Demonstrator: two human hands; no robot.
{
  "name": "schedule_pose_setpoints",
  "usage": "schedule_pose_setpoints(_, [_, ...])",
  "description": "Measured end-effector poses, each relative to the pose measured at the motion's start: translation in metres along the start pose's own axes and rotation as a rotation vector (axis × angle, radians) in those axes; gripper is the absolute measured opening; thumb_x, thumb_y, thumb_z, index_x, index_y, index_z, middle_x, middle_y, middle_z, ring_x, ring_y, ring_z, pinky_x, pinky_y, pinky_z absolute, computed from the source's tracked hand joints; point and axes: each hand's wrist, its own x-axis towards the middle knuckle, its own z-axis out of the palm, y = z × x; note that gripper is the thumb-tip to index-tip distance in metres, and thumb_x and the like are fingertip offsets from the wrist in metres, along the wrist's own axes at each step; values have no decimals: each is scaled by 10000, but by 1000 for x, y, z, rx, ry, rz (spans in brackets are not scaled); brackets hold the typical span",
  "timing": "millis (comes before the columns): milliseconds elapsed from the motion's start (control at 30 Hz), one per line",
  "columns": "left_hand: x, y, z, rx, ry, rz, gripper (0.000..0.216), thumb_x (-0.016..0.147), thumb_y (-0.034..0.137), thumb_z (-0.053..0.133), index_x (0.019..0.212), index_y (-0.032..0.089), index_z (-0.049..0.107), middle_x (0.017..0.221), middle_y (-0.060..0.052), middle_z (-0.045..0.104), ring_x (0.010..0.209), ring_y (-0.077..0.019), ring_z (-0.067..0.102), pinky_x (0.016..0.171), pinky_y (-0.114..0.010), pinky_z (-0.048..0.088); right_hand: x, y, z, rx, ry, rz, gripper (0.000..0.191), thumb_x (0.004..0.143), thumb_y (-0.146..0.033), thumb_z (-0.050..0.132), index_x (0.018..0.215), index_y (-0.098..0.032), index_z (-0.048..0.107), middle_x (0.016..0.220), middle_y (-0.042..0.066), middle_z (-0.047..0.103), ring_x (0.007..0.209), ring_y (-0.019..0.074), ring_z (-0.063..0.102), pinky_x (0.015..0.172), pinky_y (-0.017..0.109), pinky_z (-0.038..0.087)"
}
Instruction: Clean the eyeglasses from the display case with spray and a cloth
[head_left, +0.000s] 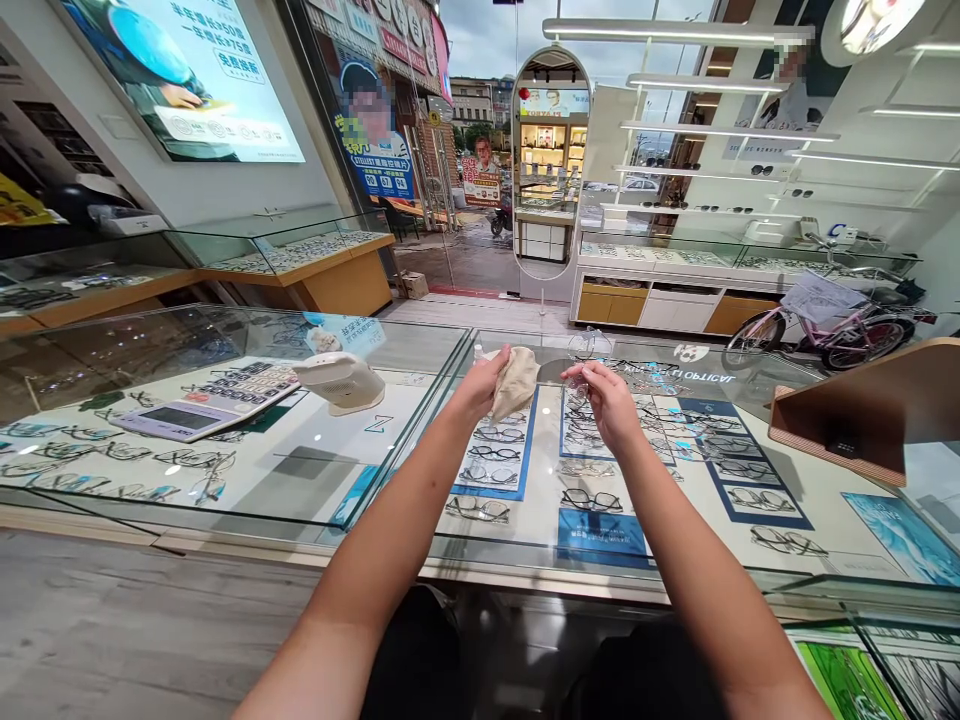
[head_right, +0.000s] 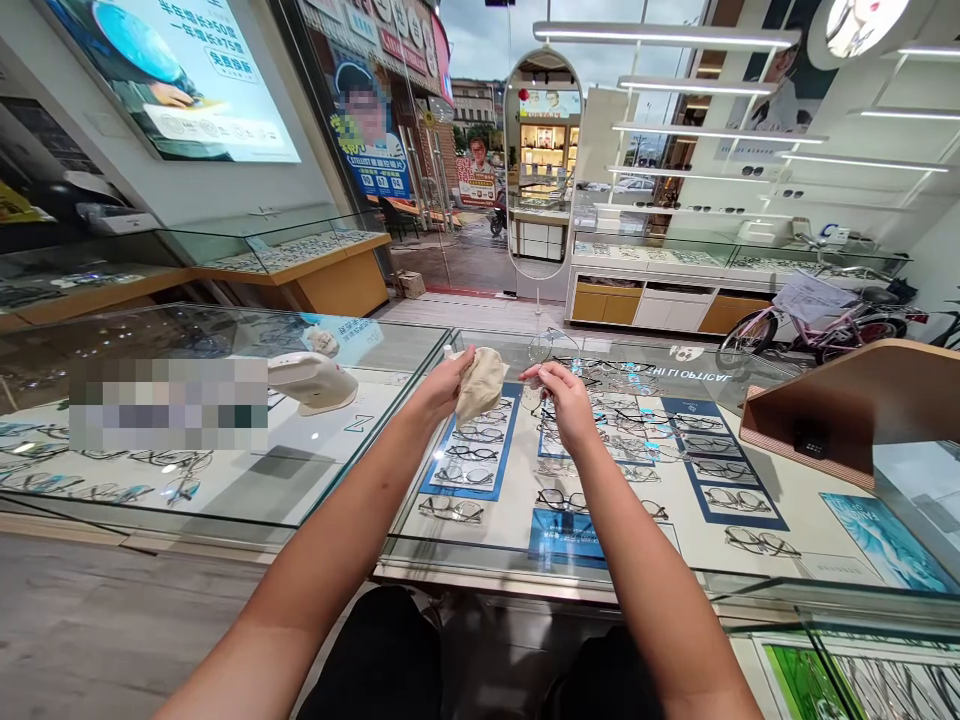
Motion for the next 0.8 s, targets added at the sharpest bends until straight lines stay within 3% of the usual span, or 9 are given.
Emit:
schedule_pose_setpoints(133, [-1,4,3,-113,-24,-56,281,1056,355,640,1005,94,730,863,-102,778,758,-191,742,755,-306,612,0,0,0,-26,-1,2,215,887,-458,690,871,-271,796,981,36,773,985,250,646,828,355,451])
schedule_pose_setpoints(367, [-19,17,18,-203,-205,-134,493,1155,372,329,1270,68,699,993,-146,818,1007,-247,798,984,-386,618,-2,2,4,-82,-37,-7,231,909,-451,673,869,-266,804,981,31,778,940,227,620,814,339,440])
schedule_pose_setpoints(467, [-28,19,25,-205,-258,-96,463,1145,379,376,1289,85,703,1048,-152,820,1103,-272,782,1018,-411,605,-3,3,6,-94,-68,-9,227,928,-445,667,879,-272,806,991,26,781,972,229,629,828,337,444])
schedule_pose_setpoints(600, [-35,17,32,-172,-272,11,361,1107,384,507,1154,110,737,1025,-139,812,1115,-279,768,1010,-405,599,-5,3,7,-93,-81,-9,226,937,-455,673,883,-280,805,1008,25,783,996,233,636,846,342,450])
schedule_pose_setpoints(800, [-43,9,39,-64,-355,123,389,977,519,734,1060,139,725,1011,-124,788,1113,-287,745,964,-397,596,-6,4,9,-100,-102,10,247,926,-487,684,885,-273,801,996,25,777,992,239,631,864,350,455])
